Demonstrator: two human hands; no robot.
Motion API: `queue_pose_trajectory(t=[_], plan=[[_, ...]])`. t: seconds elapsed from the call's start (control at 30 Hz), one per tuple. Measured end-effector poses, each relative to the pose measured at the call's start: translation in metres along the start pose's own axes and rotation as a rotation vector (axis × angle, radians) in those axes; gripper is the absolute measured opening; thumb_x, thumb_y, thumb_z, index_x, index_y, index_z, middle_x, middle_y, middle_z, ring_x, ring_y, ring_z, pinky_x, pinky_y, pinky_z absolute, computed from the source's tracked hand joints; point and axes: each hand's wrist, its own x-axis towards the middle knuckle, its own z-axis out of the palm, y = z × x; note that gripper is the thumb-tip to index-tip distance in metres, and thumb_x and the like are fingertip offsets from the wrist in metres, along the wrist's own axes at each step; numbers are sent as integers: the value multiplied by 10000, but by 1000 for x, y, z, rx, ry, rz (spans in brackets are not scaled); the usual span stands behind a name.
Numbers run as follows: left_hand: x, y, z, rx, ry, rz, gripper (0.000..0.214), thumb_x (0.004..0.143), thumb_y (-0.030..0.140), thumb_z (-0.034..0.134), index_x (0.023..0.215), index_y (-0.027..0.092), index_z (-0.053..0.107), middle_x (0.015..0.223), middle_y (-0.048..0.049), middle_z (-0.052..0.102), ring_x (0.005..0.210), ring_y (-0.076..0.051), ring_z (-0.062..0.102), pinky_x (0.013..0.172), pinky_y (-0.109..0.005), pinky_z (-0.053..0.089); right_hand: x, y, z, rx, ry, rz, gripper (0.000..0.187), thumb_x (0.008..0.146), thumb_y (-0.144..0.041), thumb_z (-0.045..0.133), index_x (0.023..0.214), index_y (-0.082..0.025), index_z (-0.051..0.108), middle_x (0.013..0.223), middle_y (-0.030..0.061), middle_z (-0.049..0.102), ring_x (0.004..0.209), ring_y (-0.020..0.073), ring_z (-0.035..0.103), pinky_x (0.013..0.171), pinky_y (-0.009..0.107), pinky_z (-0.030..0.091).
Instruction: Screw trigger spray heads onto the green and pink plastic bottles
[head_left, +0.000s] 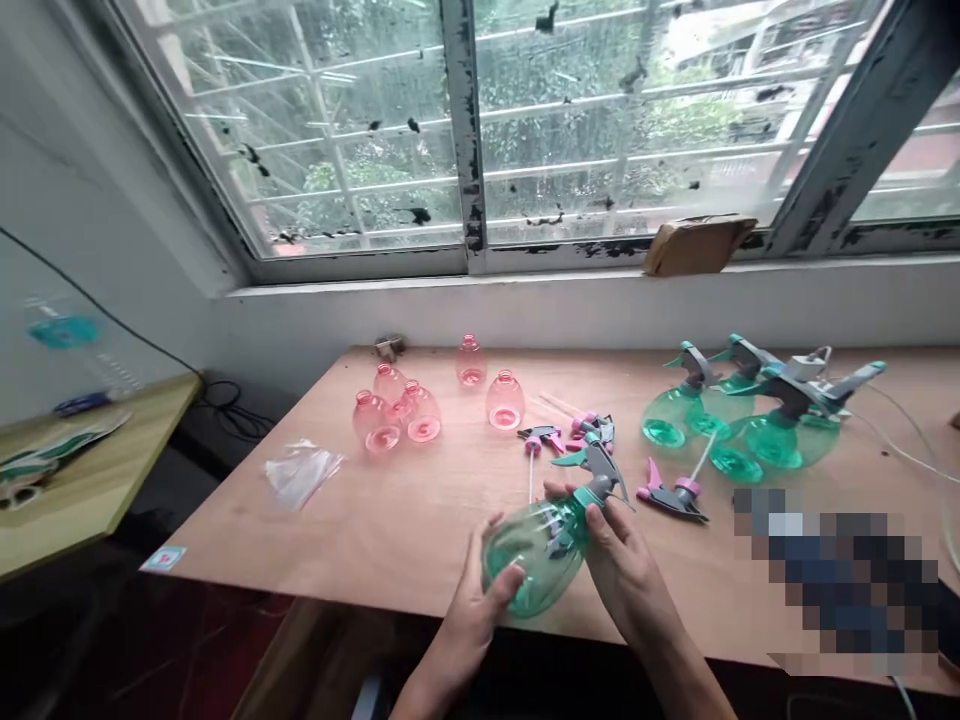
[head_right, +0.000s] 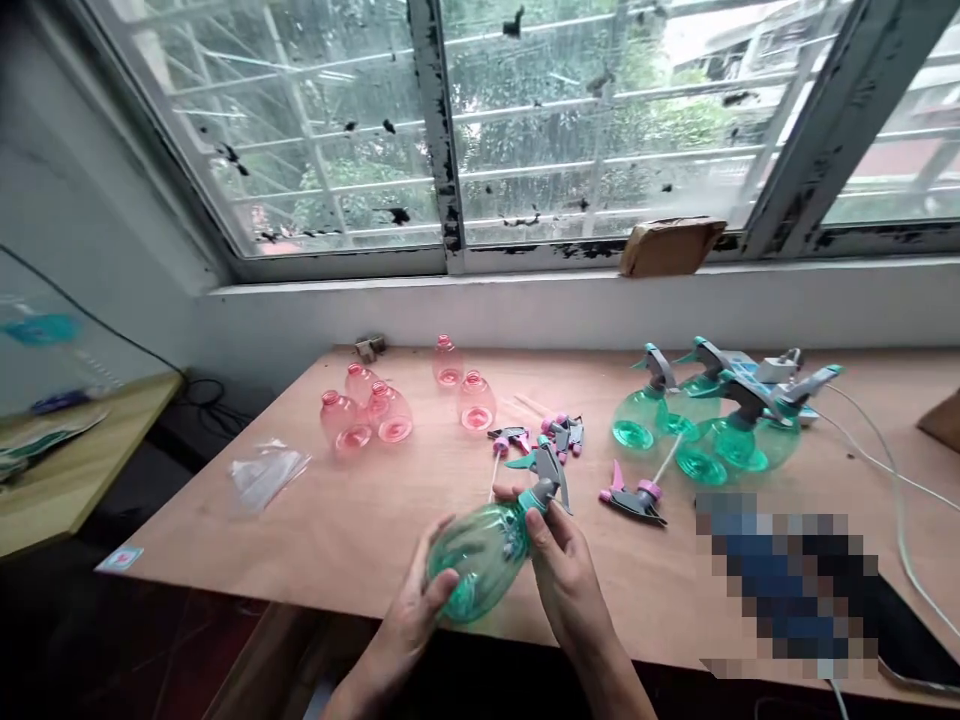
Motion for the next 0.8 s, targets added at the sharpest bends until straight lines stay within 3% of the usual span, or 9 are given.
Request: queue_pose_trajectory(t=[0.07, 0.17, 0.27, 0.37, 0.47, 0.53, 0.63, 0.73, 0.8], plan=[[-4, 1, -1, 91, 106, 109, 1056, 683, 442, 990, 1555, 311, 409, 1683, -100, 364, 1588, -380, 259, 1334, -531, 92, 0, 5, 2, 51, 40, 27, 337, 869, -498, 836, 1121, -274, 847, 1236, 69, 819, 1286, 322, 615, 1098, 421, 464], [-4, 2, 3, 171, 146, 164, 1231, 588, 301, 1049, 1594, 301, 339, 1752, -83, 184, 1639, -351, 50, 1345, -461, -39, 0, 9, 1, 99, 57, 50, 351, 874, -503, 829, 1123, -256, 845, 1218, 81, 822, 1265, 347, 631, 1048, 471, 515], [-2, -4, 9, 145, 75, 88, 1344, 643, 468, 1010, 1661, 280, 153, 1702, -183, 307, 1600, -409, 233, 1322, -576, 124, 1, 13, -5, 111, 76, 13, 337, 860, -485, 851, 1120, -270, 840, 1169, 57, 835, 1253, 341, 643, 1015, 464, 546], [-3, -12, 12, 63, 26, -10, 1090, 887, 775, 635, 1672, 254, 88, 1603, -275, 446, 1376, -457, 588, 1125, -693, 443, 0, 16, -10, 108, 95, -34, 322, 822, -453, 896, 1094, -288, 844, 1105, 27, 850, 1255, 320, 644, 1009, 423, 552], [-5, -15, 10, 13, 67, -8, 803, 1036, 749, 305, 1661, 275, 132, 1597, -258, 462, 1312, -423, 656, 1048, -662, 527, -4, 16, -8, 98, 73, -37, 345, 792, -430, 924, 1080, -254, 849, 1108, 52, 851, 1238, 323, 657, 999, 410, 557], [-5, -14, 8, 20, 98, 53, 863, 989, 699, 556, 1649, 280, 188, 1617, -203, 461, 1433, -397, 546, 1186, -593, 429, -5, 16, -6, 97, 63, -34, 356, 792, -436, 922, 1081, -243, 848, 1139, 65, 845, 1221, 323, 669, 999, 413, 557], [-5, -13, 6, 70, 121, 158, 1208, 693, 487, 972, 1638, 279, 248, 1696, -138, 358, 1589, -378, 283, 1322, -485, 213, -6, 16, -5, 106, 56, -24, 349, 811, -486, 890, 1061, -246, 849, 1132, 70, 846, 1188, 328, 692, 987, 442, 567], [-7, -14, 6, 109, 114, 189, 1290, 650, 363, 1010, 1656, 266, 209, 1725, -131, 299, 1619, -362, 191, 1340, -482, 121, -7, 18, -7, 104, 44, -9, 352, 801, -494, 892, 1040, -239, 853, 1099, 76, 851, 1143, 332, 714, 972, 464, 577], [-9, -15, 6, 109, 90, 161, 1307, 695, 411, 986, 1673, 255, 133, 1674, -165, 392, 1576, -377, 315, 1316, -521, 203, -8, 20, -8, 97, 46, -17, 344, 790, -480, 906, 1037, -246, 854, 1088, 64, 853, 1127, 318, 718, 980, 450, 574]])
